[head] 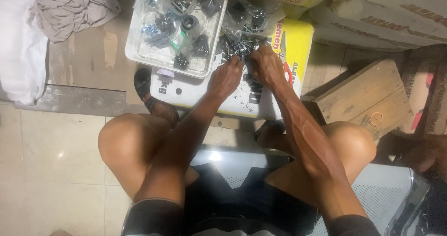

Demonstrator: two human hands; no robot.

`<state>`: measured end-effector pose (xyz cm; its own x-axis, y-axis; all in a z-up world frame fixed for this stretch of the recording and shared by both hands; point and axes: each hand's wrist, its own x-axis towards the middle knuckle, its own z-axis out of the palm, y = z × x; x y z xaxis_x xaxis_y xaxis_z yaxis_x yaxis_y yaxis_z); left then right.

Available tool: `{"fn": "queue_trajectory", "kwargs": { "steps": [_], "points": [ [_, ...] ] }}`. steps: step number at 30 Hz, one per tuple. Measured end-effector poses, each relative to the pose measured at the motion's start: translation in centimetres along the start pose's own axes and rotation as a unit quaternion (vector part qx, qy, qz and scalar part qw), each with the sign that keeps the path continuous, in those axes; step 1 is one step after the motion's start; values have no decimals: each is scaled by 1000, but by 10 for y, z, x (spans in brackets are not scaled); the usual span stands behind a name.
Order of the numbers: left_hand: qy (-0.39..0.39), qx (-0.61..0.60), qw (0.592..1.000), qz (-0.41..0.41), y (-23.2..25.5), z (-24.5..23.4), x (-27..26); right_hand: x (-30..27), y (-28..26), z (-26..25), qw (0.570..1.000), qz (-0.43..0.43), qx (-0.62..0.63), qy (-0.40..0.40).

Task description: The person sits on a low stool and repeatedly picks small metal fasteners from a pile on a white box, separating them by hand into a clear plastic container. The hands work continuously, handling individual pieces and placing them into the container.

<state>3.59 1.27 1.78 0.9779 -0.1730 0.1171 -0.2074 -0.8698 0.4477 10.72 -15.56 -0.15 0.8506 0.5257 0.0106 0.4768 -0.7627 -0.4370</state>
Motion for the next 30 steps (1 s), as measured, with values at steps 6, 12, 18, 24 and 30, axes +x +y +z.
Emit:
{"fn": "queue_trajectory", "kwargs": {
  "steps": [6, 12, 18, 24, 30],
  "points": [
    [52, -60, 995, -64, 4, -13, -2, -11, -18, -49, 989, 14, 147, 15],
    [130, -312, 934, -113, 7, 24, 13, -28, 34, -65, 984, 143, 24, -103],
    [135, -424, 873, -200, 19, 33, 17, -34, -16, -76, 932, 268, -48, -241],
    [51, -575, 769, -277, 37, -23, 19, -39, -20, -86, 944, 218, 0, -248],
    [-19, -561, 788, -252, 46, -89, 16, -60, -40, -145, 945, 117, 294, -88]
  ]
}}
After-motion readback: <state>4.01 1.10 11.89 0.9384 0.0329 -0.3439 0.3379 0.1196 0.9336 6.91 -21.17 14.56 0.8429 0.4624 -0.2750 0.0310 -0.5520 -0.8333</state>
